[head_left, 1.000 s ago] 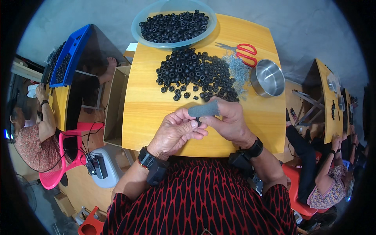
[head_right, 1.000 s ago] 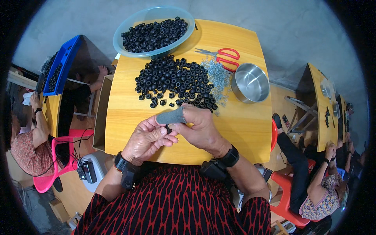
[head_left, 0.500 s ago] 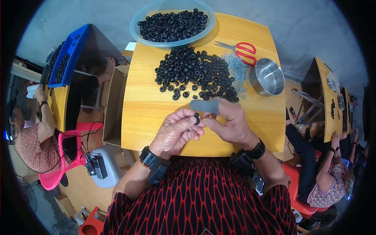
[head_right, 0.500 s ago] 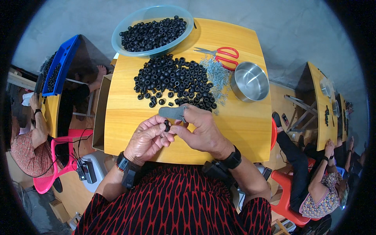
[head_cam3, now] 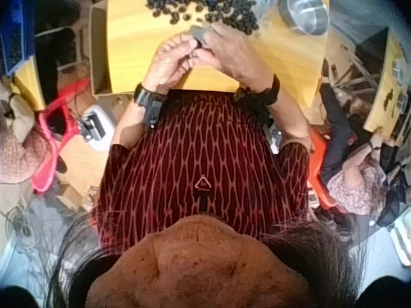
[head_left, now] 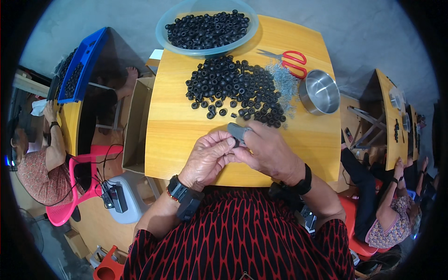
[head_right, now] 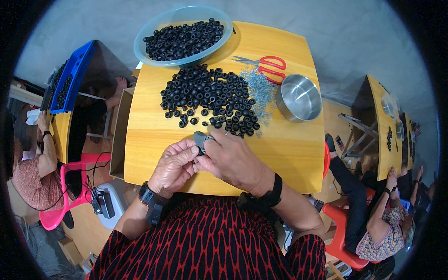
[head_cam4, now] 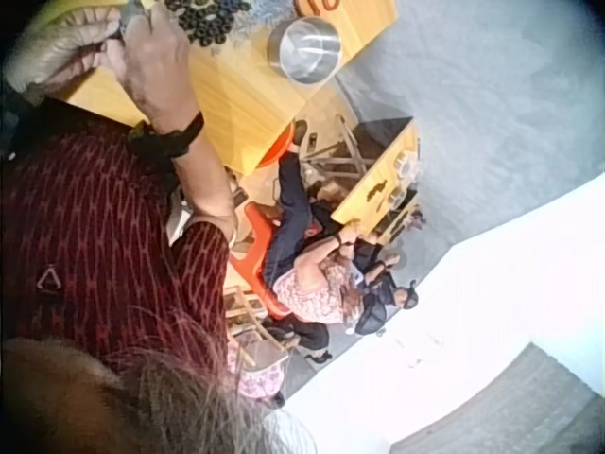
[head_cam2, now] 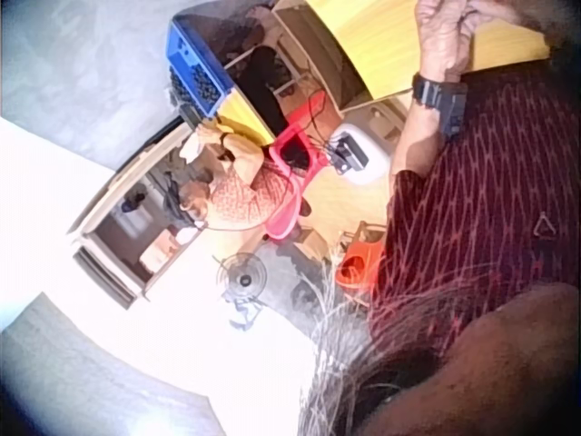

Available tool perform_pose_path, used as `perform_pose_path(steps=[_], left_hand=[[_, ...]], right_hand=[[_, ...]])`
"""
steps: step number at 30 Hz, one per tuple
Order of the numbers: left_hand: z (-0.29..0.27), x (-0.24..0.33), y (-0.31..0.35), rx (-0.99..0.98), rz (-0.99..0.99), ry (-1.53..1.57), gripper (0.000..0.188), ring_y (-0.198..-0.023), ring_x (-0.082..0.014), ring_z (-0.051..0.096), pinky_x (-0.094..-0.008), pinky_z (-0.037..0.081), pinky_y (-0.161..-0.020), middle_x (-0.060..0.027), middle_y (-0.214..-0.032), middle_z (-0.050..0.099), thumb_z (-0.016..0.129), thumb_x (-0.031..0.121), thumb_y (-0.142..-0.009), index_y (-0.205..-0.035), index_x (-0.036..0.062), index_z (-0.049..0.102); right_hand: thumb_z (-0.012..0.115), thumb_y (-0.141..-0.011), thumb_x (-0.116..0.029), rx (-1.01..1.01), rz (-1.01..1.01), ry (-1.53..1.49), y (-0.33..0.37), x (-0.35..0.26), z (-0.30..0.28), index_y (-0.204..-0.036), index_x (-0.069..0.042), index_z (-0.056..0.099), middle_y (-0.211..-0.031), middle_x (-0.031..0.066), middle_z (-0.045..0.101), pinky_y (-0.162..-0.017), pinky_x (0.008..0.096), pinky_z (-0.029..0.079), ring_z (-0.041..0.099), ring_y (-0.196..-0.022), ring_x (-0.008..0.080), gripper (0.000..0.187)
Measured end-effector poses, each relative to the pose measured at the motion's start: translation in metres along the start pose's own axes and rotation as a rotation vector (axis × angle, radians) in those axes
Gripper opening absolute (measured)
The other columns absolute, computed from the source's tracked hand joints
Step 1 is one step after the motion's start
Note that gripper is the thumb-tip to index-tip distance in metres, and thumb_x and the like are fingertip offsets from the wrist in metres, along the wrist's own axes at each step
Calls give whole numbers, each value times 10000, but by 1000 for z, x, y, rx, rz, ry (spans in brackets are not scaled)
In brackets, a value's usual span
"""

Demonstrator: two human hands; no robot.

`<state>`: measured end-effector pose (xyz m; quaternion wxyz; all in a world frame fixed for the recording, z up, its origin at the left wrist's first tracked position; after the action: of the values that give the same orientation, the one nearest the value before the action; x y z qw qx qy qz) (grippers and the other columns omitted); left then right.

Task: Manually deburring and cleaning small black rubber rings using an abrasive block at a workstation.

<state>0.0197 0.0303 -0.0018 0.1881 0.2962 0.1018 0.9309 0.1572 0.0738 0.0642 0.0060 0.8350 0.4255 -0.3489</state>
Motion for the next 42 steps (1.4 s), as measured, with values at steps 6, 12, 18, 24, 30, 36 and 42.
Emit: perform_pose_path(steps=[6, 12, 18, 24, 30, 36, 42], left_hand=[[-6, -6, 2, -35, 13, 43, 124, -943, -244, 711, -381, 608, -856, -157, -1017, 698, 568, 29, -992, -1087, -23, 628], [-2, -4, 0, -28, 55, -62, 118, -897, -229, 714, -368, 601, -838, -146, -972, 707, 588, 63, -990, -1057, -24, 630], [8, 2, 3, -34, 126, -166, 134, -862, -193, 705, -327, 586, -827, -115, -944, 708, 623, 109, -982, -1036, -13, 630], [16, 4, 3, -58, 86, -104, 117, -865, -154, 689, -303, 582, -823, -78, -991, 698, 625, 90, -977, -1046, -4, 634], [13, 2, 3, -78, 96, -124, 112, -874, -137, 679, -283, 576, -815, -65, -1014, 690, 616, 75, -979, -1065, 6, 634], [2, -13, -3, -67, 97, -20, 110, -922, -155, 660, -322, 561, -857, -59, -1040, 672, 576, 66, -997, -1086, 28, 627], [-2, -19, 0, -34, 73, 114, 69, -960, -180, 661, -362, 573, -880, -60, -1056, 659, 553, 30, -999, -1022, 43, 617]], right_hand=[[769, -767, -156, 55, -4, 4, 4, 0, 2, -933, -1, 555, -1013, 197, 590, -709, 415, 535, 637, -824, 356, 313], [776, -739, -103, 102, 4, -31, 3, -1, 1, -890, -7, 543, -932, 158, 562, -652, 414, 513, 623, -780, 337, 294], [788, -714, -58, 202, -41, -104, 4, -2, 1, -858, -2, 543, -907, 160, 560, -624, 417, 500, 610, -750, 335, 290], [780, -711, -41, 241, -60, -138, 8, -5, -2, -837, 1, 550, -860, 154, 556, -605, 413, 493, 596, -718, 323, 266], [787, -706, -60, 214, -60, -113, 11, -4, 0, -872, -6, 566, -882, 145, 570, -602, 403, 497, 610, -723, 315, 282], [796, -695, -75, 214, -77, -70, 15, 3, 3, -873, -17, 569, -917, 139, 584, -613, 396, 507, 627, -750, 307, 294], [807, -690, -67, 234, -72, -48, 15, -1, 6, -860, -27, 561, -949, 137, 596, -640, 381, 530, 641, -805, 301, 301]])
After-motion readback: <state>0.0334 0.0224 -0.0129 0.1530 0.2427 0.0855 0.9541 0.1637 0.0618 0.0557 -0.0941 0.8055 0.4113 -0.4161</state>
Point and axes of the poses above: each hand's wrist, its own y-axis away from the middle knuckle, its own z-axis out of the palm, x = y × z, the point moved 5 cm from there along -y, towards the middle knuckle
